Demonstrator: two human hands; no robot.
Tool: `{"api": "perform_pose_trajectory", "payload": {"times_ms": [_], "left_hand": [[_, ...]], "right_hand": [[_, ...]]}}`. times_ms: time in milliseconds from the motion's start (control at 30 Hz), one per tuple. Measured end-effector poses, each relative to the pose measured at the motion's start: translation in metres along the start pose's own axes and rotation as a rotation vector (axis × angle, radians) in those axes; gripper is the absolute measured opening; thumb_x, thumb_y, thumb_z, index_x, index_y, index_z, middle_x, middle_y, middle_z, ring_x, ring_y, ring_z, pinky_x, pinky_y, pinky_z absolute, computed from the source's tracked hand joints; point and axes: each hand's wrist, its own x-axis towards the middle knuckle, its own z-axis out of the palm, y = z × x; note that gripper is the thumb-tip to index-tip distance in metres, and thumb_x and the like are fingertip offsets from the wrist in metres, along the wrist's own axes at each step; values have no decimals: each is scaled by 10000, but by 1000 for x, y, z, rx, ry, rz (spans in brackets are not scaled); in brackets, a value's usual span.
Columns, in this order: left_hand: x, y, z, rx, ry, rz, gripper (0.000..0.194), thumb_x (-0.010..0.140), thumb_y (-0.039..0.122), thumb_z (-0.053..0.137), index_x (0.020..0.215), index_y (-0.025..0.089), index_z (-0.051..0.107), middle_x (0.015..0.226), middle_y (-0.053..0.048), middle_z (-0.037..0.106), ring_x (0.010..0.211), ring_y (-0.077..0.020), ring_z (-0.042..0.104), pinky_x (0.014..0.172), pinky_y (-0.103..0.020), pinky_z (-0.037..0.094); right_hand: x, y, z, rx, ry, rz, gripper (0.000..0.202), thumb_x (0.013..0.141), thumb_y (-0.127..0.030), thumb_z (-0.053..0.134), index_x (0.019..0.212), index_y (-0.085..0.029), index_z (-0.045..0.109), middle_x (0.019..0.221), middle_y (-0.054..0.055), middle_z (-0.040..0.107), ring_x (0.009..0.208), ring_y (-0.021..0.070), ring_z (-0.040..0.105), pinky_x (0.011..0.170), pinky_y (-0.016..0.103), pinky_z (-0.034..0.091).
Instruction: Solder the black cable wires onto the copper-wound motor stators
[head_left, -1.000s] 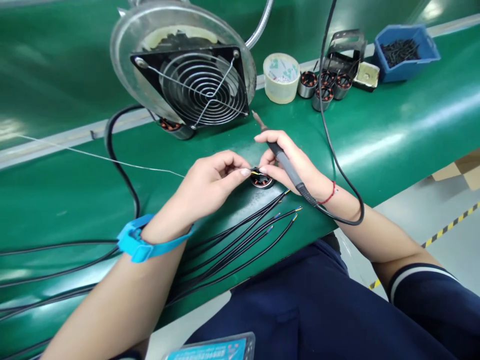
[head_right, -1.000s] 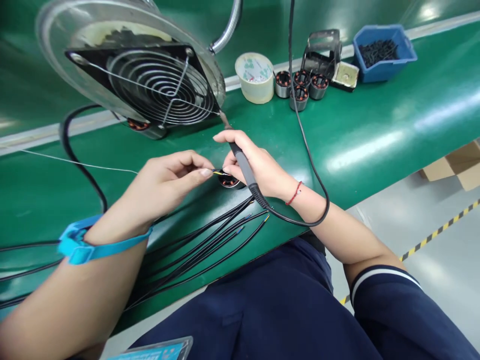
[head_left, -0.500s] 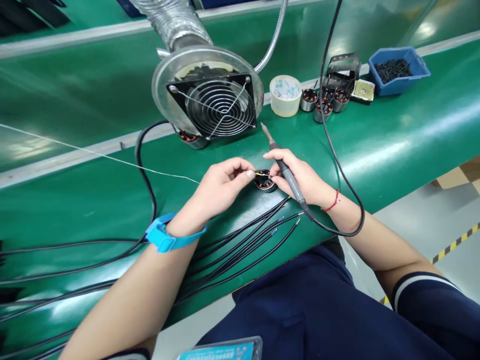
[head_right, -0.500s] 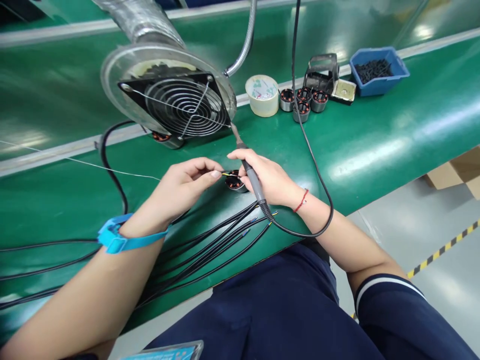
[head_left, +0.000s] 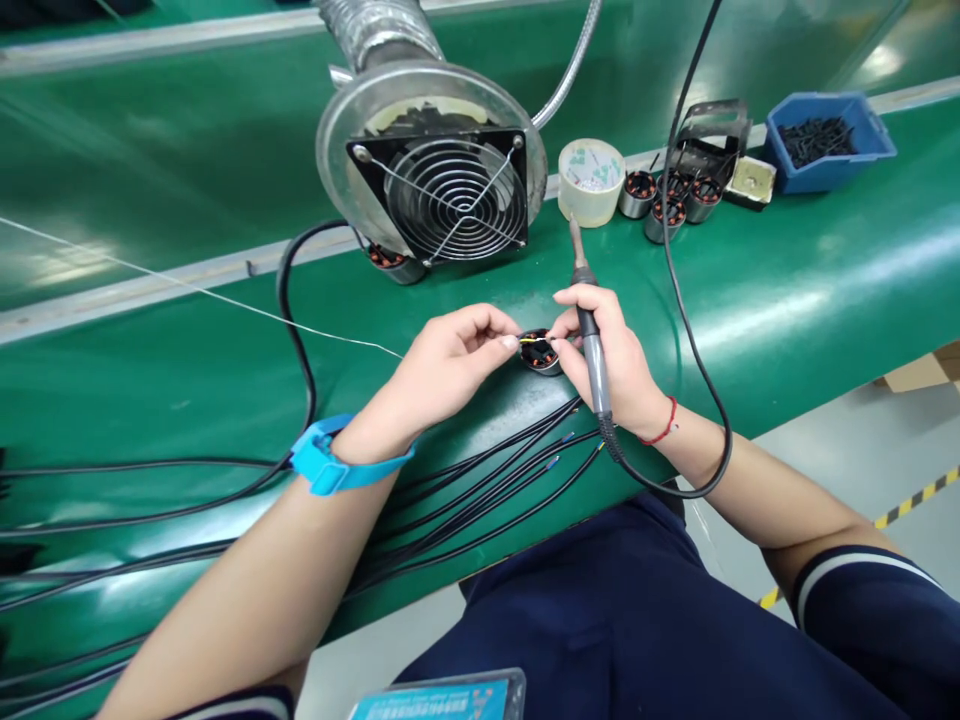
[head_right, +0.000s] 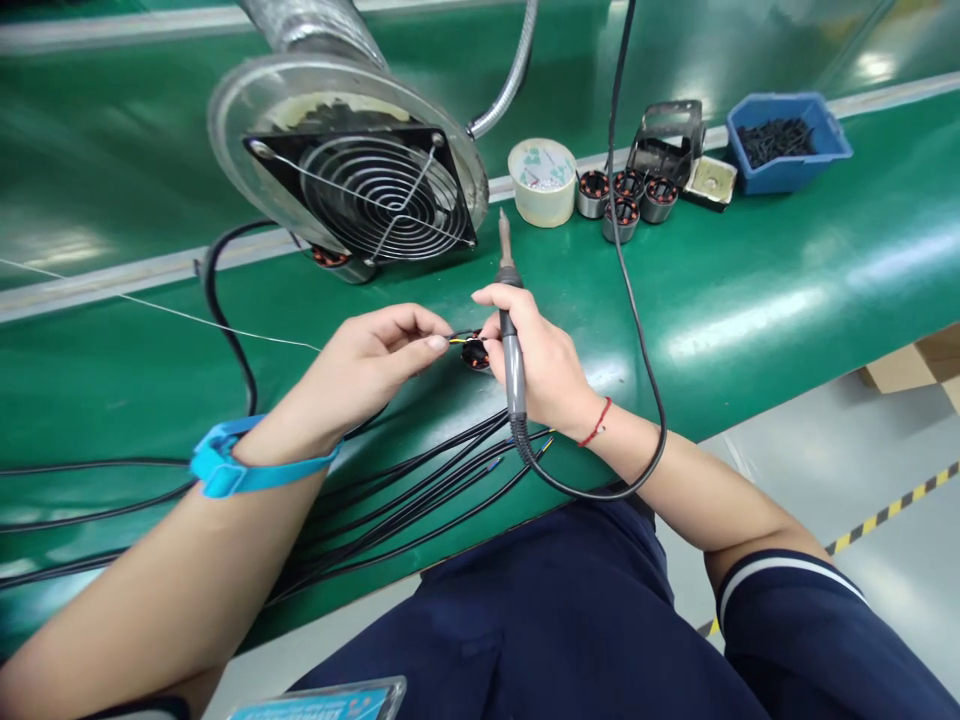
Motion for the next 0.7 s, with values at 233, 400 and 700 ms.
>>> {"api": "perform_pose_trajectory", "payload": {"times_ms": [233, 400, 700], "left_hand": [[-2, -3, 1, 93, 53, 77, 190, 808, 381, 658, 805, 193, 630, 752, -7, 633, 674, -153, 533, 660, -277, 425], [-5, -4, 0, 183, 49, 147, 158, 854, 350, 632, 794, 205, 656, 762, -10, 635, 694, -162, 539, 677, -289, 412], [-6, -13, 8, 102, 72, 130, 160, 871, 330, 623, 809, 184, 643, 741, -2, 636, 675, -144, 555, 652, -274, 426]], "right_hand": [[5, 5, 1, 241, -70, 23, 473, 878, -222, 603, 1296, -260, 385, 849, -68, 618, 749, 112, 628, 738, 271, 521], [7, 0, -10, 42, -204, -37, 443, 897, -157, 554, 1312, -269, 452, 880, -51, 638, 793, 129, 644, 801, 293, 525], [5, -8, -6, 11, -149, -50, 415, 925, -149, 550, 1317, -257, 471, 875, -53, 664, 787, 116, 657, 798, 261, 556]]}}
